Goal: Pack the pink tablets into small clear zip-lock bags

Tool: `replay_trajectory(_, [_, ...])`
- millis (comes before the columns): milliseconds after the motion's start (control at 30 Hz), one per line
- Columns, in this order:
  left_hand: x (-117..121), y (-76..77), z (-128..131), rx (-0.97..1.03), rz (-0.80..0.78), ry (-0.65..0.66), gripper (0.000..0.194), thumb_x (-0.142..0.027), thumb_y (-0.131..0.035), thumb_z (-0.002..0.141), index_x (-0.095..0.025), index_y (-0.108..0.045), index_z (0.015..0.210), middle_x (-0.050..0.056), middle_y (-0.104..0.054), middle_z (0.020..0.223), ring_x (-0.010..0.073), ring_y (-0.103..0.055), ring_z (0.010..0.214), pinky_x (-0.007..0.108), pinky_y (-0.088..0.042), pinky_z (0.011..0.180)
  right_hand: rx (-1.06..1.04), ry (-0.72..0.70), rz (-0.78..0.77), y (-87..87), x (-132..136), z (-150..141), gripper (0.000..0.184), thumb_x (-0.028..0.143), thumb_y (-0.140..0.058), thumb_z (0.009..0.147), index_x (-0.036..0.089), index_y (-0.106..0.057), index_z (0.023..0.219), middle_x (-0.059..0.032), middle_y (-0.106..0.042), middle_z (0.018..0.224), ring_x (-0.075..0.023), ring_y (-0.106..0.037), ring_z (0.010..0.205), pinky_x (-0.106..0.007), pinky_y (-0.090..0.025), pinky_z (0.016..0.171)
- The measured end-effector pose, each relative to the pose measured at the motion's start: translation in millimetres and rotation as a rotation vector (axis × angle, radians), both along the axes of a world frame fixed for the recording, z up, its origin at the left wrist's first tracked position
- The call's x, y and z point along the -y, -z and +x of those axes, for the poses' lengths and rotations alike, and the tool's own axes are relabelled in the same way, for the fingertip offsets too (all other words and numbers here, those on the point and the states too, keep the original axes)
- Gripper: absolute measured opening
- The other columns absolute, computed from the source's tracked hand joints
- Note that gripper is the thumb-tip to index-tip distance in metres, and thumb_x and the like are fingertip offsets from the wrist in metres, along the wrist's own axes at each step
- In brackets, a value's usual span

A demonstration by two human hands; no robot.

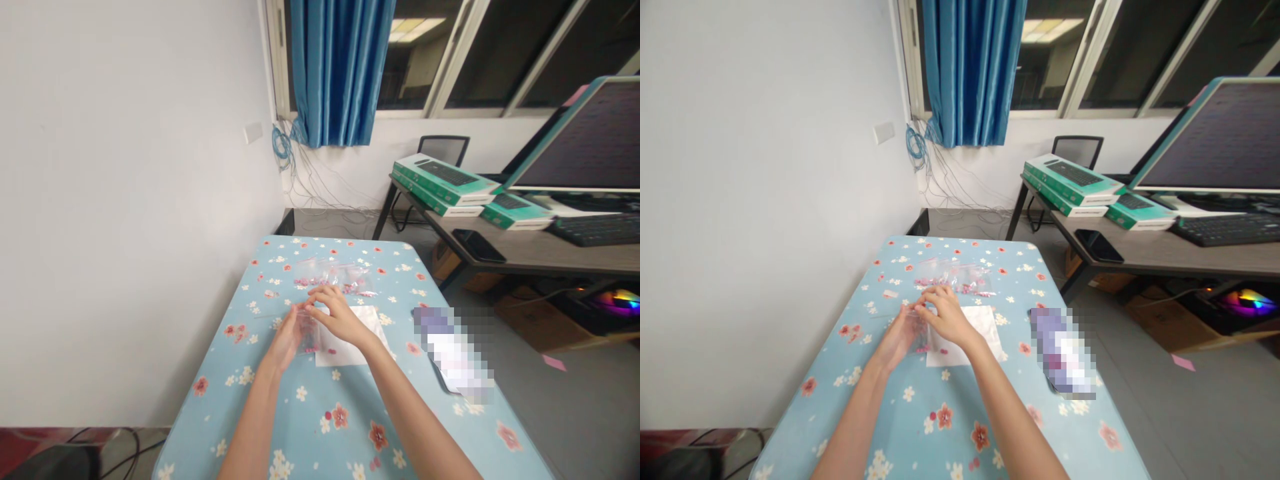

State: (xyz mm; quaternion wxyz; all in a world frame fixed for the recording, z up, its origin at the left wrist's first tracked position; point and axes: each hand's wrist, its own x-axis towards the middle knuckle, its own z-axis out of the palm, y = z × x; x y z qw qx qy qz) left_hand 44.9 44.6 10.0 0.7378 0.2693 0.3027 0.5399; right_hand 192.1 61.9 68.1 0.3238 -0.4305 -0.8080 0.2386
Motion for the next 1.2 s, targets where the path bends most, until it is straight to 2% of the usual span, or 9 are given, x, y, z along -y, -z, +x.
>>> replay_trajectory(267, [-0.2, 1.4, -1.8, -0.019, 0.007, 0.008, 0.043, -0.052, -0.062, 0.078, -0.017, -0.066, 0.103, 0.006, -0.069, 0.094, 0.0142, -0.061, 0.081, 0.024, -0.046, 0.072, -0.062, 0.047, 0.005, -2.6, 2.5, 9.8, 0.021, 0.037, -0.049, 0.092, 0.025, -0.066, 0.094, -0.0056, -0.06, 0.11, -0.0231, -0.048, 0.108, -0.042, -0.036, 0.096])
replay_trajectory(433, [-0.1, -2.2, -1.9, -0.044, 0.001, 0.012, 0.046, -0.055, -0.062, 0.077, -0.017, -0.065, 0.103, 0.007, -0.07, 0.089, 0.0159, -0.063, 0.079, 0.024, -0.047, 0.069, -0.084, 0.098, 0.017, 7.6, 10.2, 27.7, 0.016, 0.034, -0.052, 0.09, 0.024, -0.064, 0.093, -0.0054, -0.063, 0.106, -0.023, -0.052, 0.106, -0.044, -0.033, 0.098])
replay_trajectory(567, [-0.5, -4.9, -1.8, -0.054, -0.005, -0.013, 0.043, -0.052, -0.06, 0.079, -0.017, -0.064, 0.103, 0.008, -0.071, 0.089, 0.0159, -0.064, 0.08, 0.025, -0.047, 0.07, 0.004, 0.105, -0.067, 20.0, 19.4, 40.2, 0.011, 0.032, -0.058, 0.086, 0.024, -0.065, 0.088, -0.0055, -0.062, 0.107, -0.0236, -0.051, 0.107, -0.043, -0.036, 0.096])
replay_trajectory(767, [0.1, -3.6, -2.7, -0.09, -0.012, -0.041, 0.044, -0.054, -0.059, 0.079, -0.017, -0.064, 0.104, 0.008, -0.071, 0.091, 0.015, -0.064, 0.081, 0.023, -0.046, 0.07, 0.204, 0.043, -0.173, 29.1, 38.2, 48.2, 0.008, 0.031, -0.064, 0.08, 0.024, -0.067, 0.081, -0.0049, -0.057, 0.117, -0.0265, -0.042, 0.116, -0.045, -0.031, 0.099])
replay_trajectory(867, [0.2, -1.8, -2.8, -0.104, -0.004, -0.048, 0.046, -0.054, -0.06, 0.078, -0.017, -0.064, 0.105, 0.009, -0.071, 0.093, 0.0147, -0.063, 0.081, 0.023, -0.046, 0.071, 0.246, 0.0, -0.171, 32.6, 45.7, 50.1, 0.015, 0.037, -0.068, 0.076, 0.025, -0.067, 0.084, -0.0055, -0.055, 0.12, -0.0285, -0.038, 0.12, -0.045, -0.029, 0.1])
replay_trajectory(967, [-0.1, -0.9, -2.7, -0.115, -0.004, -0.055, 0.047, -0.054, -0.06, 0.079, -0.016, -0.063, 0.106, 0.009, -0.071, 0.094, 0.014, -0.063, 0.079, 0.023, -0.046, 0.07, 0.271, -0.007, -0.161, 35.7, 49.9, 51.2, 0.017, 0.033, -0.071, 0.072, 0.024, -0.066, 0.086, -0.0058, -0.054, 0.121, -0.0293, -0.037, 0.121, -0.045, -0.028, 0.101])
replay_trajectory(1200, [-1.0, 0.0, -3.1, -0.119, 0.003, -0.06, 0.049, -0.056, -0.059, 0.078, -0.016, -0.063, 0.106, 0.009, -0.071, 0.091, 0.0148, -0.063, 0.08, 0.023, -0.046, 0.071, 0.277, 0.033, -0.118, 37.2, 51.6, 51.2, 0.009, 0.028, -0.065, 0.076, 0.024, -0.065, 0.084, -0.0058, -0.055, 0.118, -0.0288, -0.037, 0.12, -0.047, -0.03, 0.1])
